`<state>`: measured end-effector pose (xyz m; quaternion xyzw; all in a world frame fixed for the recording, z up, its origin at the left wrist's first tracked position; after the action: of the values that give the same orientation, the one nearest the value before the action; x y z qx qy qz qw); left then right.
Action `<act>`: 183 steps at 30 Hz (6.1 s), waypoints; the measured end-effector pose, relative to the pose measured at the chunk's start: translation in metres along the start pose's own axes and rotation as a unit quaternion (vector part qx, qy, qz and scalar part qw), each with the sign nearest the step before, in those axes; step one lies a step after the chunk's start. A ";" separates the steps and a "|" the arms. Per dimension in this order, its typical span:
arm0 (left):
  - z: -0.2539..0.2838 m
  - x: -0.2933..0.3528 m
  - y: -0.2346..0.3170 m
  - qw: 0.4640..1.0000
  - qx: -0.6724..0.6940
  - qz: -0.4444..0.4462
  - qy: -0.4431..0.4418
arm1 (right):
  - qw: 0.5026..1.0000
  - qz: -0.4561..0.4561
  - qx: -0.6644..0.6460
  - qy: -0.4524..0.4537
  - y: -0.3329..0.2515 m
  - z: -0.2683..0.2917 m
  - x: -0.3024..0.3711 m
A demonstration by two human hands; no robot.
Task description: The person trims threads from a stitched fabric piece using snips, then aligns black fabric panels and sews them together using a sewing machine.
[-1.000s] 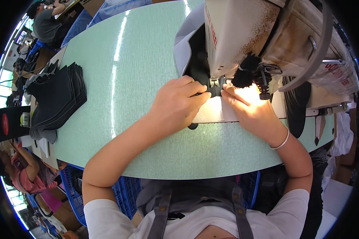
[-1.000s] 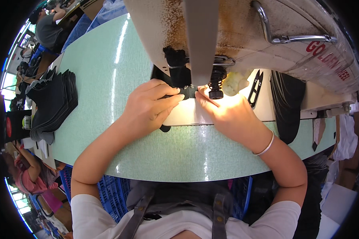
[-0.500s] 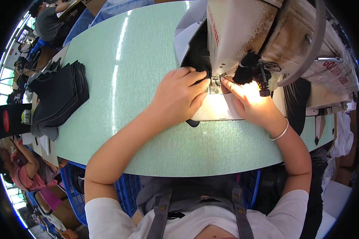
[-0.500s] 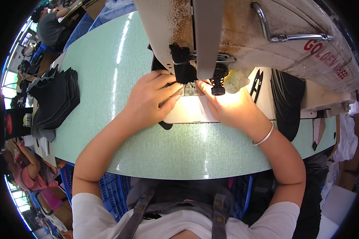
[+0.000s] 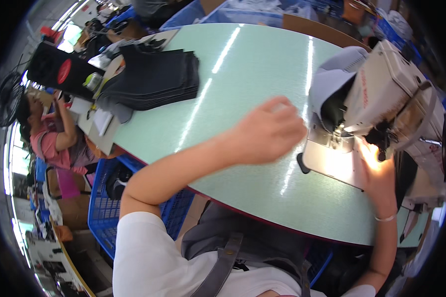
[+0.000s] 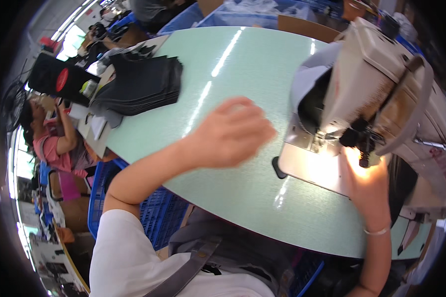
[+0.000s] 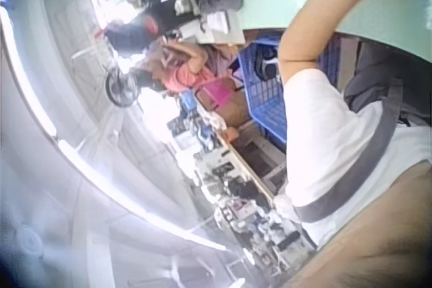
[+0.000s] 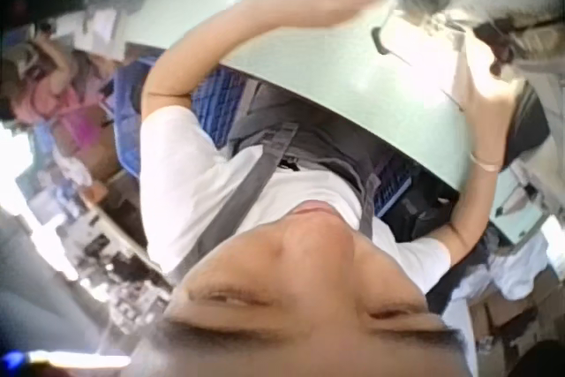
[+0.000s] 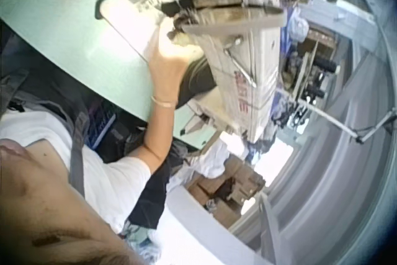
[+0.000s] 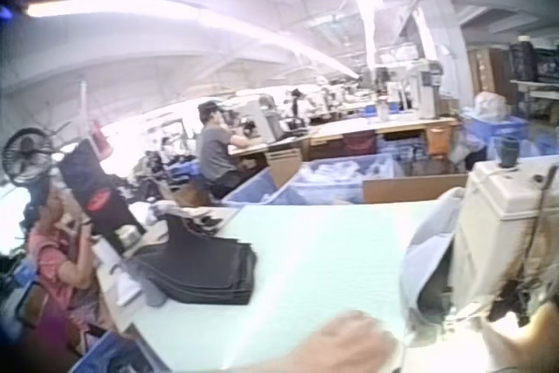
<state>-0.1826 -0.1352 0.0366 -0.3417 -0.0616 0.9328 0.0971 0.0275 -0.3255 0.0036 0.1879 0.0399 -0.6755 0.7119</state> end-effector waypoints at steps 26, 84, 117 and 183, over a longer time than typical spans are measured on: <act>0.243 0.097 -0.146 0.812 -0.387 0.388 0.203 | 0.967 -0.208 0.143 0.030 0.157 -0.027 0.081; -0.057 0.004 0.072 0.944 0.086 0.183 -0.261 | 0.994 0.008 -0.104 0.022 -0.037 0.003 -0.014; -0.074 -0.019 0.054 0.961 0.098 0.173 -0.195 | 0.997 -0.054 -0.052 -0.015 -0.032 -0.011 -0.020; -0.056 -0.028 0.044 0.910 0.153 0.128 -0.364 | 0.946 -0.107 -0.290 0.093 -0.035 -0.011 -0.017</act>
<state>-0.1312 -0.1812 0.0034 0.0352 0.0954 0.9948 -0.0013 -0.0059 -0.3060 -0.0086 0.0300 0.3205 -0.6863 0.6522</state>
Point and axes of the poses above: each hand's wrist, its own x-axis away from the middle knuckle, its own z-axis out of the back of the hand, y = z × x, the point moved 4 cm from there along -x, towards the middle knuckle, and after that the axes turned 4 degrees about -x, right-handed, at the moved point
